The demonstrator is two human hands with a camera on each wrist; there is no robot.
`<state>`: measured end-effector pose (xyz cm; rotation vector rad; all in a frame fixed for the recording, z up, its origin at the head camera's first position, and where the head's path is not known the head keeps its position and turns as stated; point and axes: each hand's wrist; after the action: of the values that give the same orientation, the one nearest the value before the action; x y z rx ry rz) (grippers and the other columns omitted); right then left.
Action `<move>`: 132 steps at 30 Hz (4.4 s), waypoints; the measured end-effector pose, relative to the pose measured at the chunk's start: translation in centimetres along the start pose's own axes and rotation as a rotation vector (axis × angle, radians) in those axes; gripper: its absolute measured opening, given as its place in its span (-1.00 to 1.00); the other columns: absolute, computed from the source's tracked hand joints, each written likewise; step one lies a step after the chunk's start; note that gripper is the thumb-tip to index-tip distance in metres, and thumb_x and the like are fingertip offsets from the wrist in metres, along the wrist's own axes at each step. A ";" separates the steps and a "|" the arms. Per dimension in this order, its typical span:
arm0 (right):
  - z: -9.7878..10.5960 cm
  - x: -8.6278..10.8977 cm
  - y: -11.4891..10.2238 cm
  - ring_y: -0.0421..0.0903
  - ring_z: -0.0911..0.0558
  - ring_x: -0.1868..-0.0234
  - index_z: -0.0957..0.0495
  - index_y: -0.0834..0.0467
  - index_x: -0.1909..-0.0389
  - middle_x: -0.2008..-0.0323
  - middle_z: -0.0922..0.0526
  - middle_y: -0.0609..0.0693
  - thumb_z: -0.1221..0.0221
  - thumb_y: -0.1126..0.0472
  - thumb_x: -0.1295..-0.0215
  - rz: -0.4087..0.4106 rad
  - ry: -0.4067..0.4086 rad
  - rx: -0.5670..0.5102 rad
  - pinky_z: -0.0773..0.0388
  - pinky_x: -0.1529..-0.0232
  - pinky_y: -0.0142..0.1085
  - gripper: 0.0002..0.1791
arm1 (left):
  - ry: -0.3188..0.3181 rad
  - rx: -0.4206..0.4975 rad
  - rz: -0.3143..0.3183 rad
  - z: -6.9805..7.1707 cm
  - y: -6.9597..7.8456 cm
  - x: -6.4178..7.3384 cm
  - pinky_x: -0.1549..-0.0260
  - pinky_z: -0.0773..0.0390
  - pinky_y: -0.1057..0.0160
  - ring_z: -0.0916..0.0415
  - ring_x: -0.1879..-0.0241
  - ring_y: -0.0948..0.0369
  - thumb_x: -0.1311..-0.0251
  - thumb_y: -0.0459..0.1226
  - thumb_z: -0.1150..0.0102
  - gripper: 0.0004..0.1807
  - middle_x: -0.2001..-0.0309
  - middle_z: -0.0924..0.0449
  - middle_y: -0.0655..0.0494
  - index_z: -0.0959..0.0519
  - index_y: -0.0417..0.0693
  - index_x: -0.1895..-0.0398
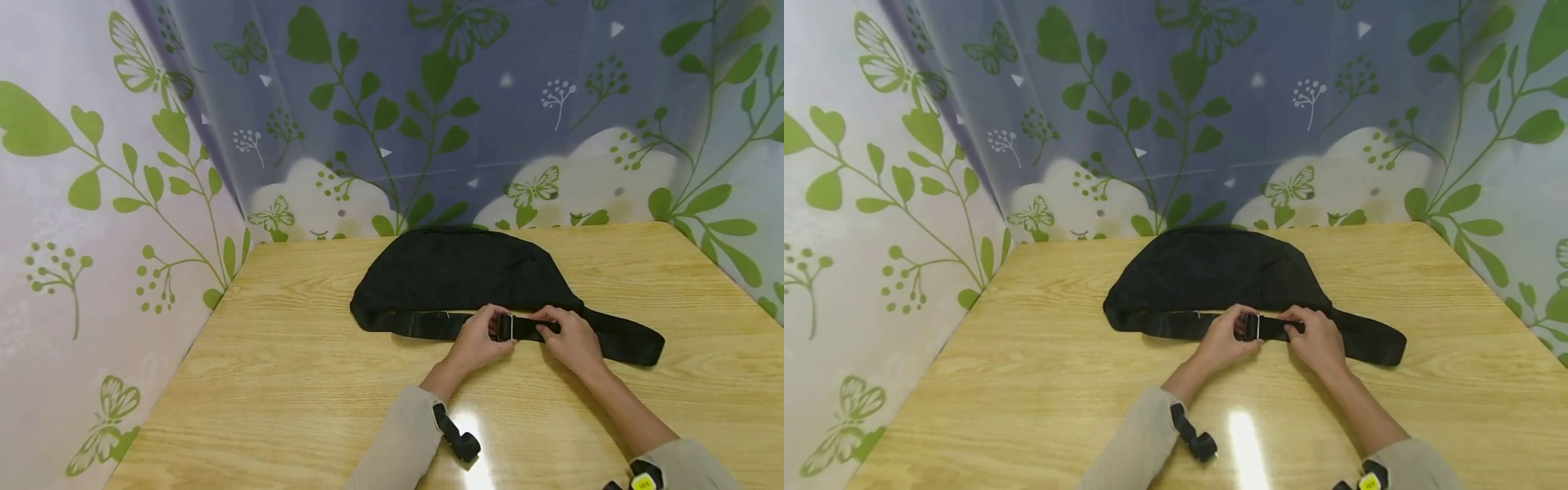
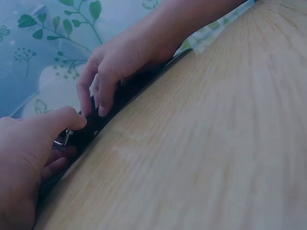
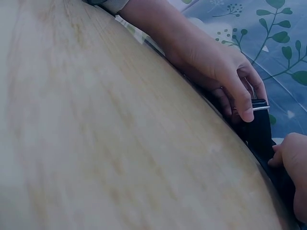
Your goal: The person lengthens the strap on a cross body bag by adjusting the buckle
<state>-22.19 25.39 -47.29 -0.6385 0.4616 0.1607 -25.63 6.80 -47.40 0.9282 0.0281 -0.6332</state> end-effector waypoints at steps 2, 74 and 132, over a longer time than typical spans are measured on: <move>-0.1 -0.1 0.1 0.10 -0.50 0.28 -0.61 0.16 0.30 0.32 -0.60 0.09 -0.23 0.45 -0.06 0.028 -0.002 -0.005 -0.38 0.33 0.00 -0.81 | -0.012 -0.001 -0.005 0.0 0.0 -0.1 0.34 -0.38 0.53 -0.37 0.34 0.42 0.03 -0.23 -0.38 -0.45 0.26 -0.38 0.27 -0.44 0.01 -0.09; 5.5 1.7 4.2 0.16 -0.46 0.11 -0.50 0.12 0.00 0.11 -0.48 0.14 -0.33 -0.02 -0.04 0.032 -0.302 -0.009 -0.34 0.14 0.10 -0.48 | 0.074 -0.427 -0.125 12.1 -8.5 7.4 0.00 -0.29 0.18 -0.35 0.06 0.23 0.02 -0.08 -0.33 -0.48 0.09 -0.50 0.19 -0.49 0.00 -0.04; 8.1 -6.3 2.8 0.13 -0.56 0.31 -0.56 0.29 0.04 0.16 -0.52 0.29 -0.17 0.38 -0.17 0.181 -0.615 0.180 -0.47 0.45 -0.18 -0.70 | -0.376 -0.665 -0.658 -0.6 4.8 9.4 -0.07 -0.15 0.50 -0.23 -0.08 0.32 -0.36 -0.06 0.12 -0.65 -0.15 -0.34 0.26 -0.45 0.35 -0.17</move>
<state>-25.63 32.53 -40.15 -0.3429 -0.0626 0.4655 -15.29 4.62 -46.95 0.1241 0.2015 -1.3024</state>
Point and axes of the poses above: each hand's wrist, its own x-axis away from the middle knuckle, its own z-axis out of the back of the hand, y = z × x
